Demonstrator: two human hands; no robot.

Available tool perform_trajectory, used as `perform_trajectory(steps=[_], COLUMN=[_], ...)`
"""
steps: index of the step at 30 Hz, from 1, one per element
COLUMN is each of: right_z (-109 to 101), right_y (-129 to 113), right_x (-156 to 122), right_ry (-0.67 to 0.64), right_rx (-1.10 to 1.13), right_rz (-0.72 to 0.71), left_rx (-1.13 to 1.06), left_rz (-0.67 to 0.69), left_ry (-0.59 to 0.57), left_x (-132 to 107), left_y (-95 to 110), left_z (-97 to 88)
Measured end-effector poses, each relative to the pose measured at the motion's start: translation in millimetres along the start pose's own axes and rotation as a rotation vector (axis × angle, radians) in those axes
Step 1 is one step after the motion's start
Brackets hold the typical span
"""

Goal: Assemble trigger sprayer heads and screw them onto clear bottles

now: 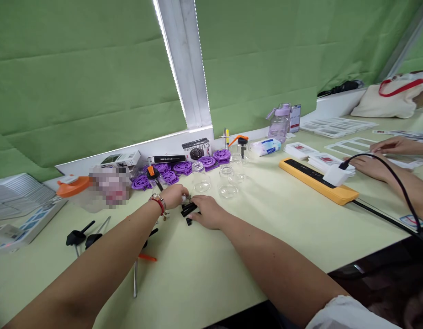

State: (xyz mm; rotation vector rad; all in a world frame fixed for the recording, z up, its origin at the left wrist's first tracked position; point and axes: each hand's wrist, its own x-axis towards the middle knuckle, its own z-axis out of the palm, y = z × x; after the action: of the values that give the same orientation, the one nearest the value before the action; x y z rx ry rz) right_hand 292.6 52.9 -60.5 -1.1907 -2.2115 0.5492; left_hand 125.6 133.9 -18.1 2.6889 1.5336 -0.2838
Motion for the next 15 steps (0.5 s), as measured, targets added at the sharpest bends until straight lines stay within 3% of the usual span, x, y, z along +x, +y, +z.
perform_trajectory(steps=[6, 11, 15], right_z=[3.8, 5.3, 4.6], right_y=[4.3, 6.2, 6.0], right_x=[0.2, -0.2, -1.0], right_ry=[0.02, 0.011, -0.006], right_rx=[-0.001, -0.005, -0.013], right_rz=[-0.032, -0.013, -0.028], left_rx=[-0.028, -0.064, -0.103], left_rz=[-0.013, -0.041, 0.006], left_ry=[-0.029, -0.012, -0.09], left_x=[-3.5, -14.9, -32.2], left_y=[1.7, -2.9, -4.5], left_z=[-3.2, -16.2, -24.3])
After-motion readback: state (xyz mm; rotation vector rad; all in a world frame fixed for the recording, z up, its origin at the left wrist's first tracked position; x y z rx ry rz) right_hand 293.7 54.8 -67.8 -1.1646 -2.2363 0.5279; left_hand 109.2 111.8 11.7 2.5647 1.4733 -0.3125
